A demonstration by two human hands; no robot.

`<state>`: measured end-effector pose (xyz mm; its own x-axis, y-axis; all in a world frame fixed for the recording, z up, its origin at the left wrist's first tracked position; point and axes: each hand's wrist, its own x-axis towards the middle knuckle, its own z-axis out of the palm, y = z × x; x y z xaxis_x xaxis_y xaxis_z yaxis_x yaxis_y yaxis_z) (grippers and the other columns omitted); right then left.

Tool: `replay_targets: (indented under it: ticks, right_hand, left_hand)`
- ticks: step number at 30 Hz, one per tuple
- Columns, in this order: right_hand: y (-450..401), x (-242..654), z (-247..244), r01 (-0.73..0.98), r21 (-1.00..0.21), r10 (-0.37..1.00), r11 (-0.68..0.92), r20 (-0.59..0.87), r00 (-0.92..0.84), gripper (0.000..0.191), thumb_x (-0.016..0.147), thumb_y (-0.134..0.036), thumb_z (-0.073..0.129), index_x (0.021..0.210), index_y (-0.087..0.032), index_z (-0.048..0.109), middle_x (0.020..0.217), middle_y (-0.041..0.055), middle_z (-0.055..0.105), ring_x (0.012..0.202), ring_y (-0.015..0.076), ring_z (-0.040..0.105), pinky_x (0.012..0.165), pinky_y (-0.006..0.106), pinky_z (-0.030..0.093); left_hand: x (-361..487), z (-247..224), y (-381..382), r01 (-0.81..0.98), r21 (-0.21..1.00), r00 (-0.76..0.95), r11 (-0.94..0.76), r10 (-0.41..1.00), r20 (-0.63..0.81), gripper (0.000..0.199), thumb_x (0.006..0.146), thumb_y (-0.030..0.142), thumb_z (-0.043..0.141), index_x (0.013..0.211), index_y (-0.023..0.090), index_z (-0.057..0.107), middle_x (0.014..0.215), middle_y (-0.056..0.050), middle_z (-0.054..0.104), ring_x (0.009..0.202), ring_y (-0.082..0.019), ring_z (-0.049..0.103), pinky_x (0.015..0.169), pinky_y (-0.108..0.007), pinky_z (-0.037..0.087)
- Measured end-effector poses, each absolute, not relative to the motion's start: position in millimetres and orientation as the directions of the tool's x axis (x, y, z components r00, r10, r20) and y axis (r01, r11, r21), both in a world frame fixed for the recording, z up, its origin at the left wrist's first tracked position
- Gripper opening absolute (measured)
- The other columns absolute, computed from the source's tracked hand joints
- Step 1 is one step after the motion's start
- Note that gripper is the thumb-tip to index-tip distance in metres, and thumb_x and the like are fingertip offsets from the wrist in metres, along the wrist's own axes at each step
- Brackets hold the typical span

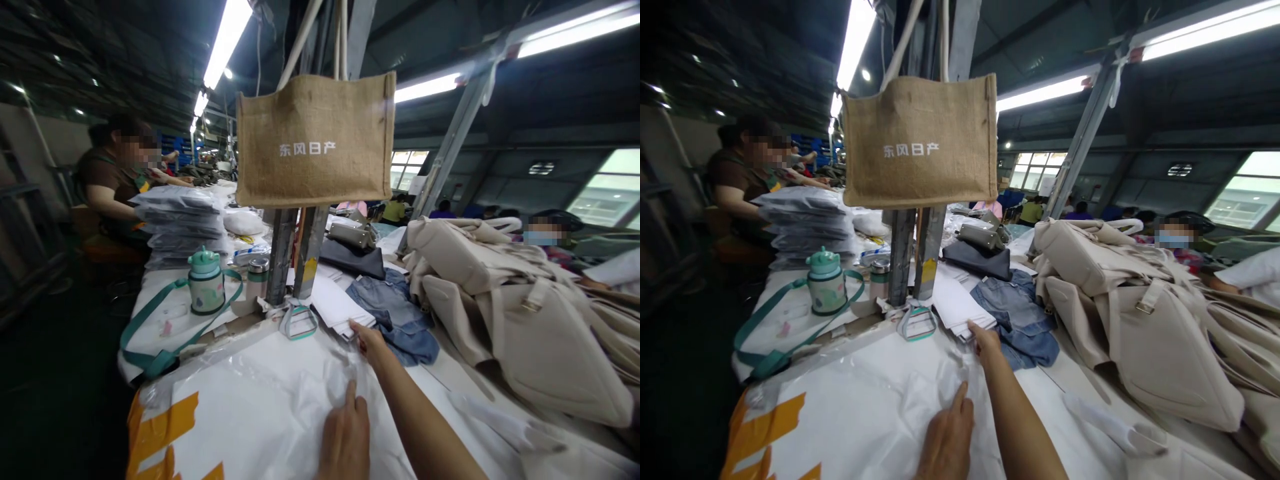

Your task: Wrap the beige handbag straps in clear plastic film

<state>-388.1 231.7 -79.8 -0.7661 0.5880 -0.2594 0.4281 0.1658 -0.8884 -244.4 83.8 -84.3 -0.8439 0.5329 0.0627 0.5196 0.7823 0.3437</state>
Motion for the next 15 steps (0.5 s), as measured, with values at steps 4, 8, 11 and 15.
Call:
replay_targets:
  ticks: [4,8,11,15]
  right_hand:
    - [232.5,-400.7,-71.2,0.528,-0.849,0.602,-0.032,-0.438,-0.668,0.028,0.091,-0.034,0.057,0.110,-0.015,0.058,0.104,0.0056,0.063,0.083,0.0158,0.063,0.070,0.033,0.055]
    - [238.7,-408.2,-52.5,0.530,-0.840,0.600,-0.116,-0.485,-0.637,0.029,0.091,-0.034,0.057,0.112,-0.015,0.057,0.106,0.0059,0.062,0.084,0.0162,0.063,0.071,0.033,0.055]
    - [245.1,-416.0,-38.2,0.517,-0.848,0.608,-0.117,-0.473,-0.638,0.028,0.091,-0.034,0.058,0.111,-0.015,0.057,0.106,0.0057,0.062,0.085,0.0163,0.063,0.071,0.034,0.055]
    - [250.9,-426.1,-26.3,0.482,-0.874,0.630,-0.067,-0.411,-0.658,0.026,0.091,-0.034,0.058,0.108,-0.015,0.059,0.103,0.0051,0.063,0.084,0.0162,0.063,0.072,0.034,0.055]
  left_hand:
    - [-252.4,-90.5,88.7,0.515,0.286,-0.850,0.808,0.524,0.051,0.055,0.076,-0.011,0.031,0.118,0.015,0.056,0.144,-0.016,0.043,0.078,-0.022,0.070,0.065,-0.035,0.061]
    - [-262.0,-94.6,93.3,0.522,0.235,-0.850,0.820,0.523,0.065,0.060,0.075,-0.011,0.031,0.124,0.015,0.053,0.141,-0.016,0.047,0.080,-0.024,0.069,0.067,-0.035,0.060]
    - [-274.3,-94.8,92.5,0.515,0.253,-0.857,0.819,0.503,0.114,0.059,0.077,-0.011,0.026,0.122,0.015,0.054,0.127,-0.014,0.059,0.080,-0.023,0.069,0.067,-0.033,0.058]
    - [-296.4,-91.9,90.3,0.547,0.286,-0.836,0.787,0.534,0.128,0.053,0.080,-0.008,0.027,0.117,0.017,0.055,0.111,-0.010,0.067,0.081,-0.024,0.069,0.068,-0.033,0.057]
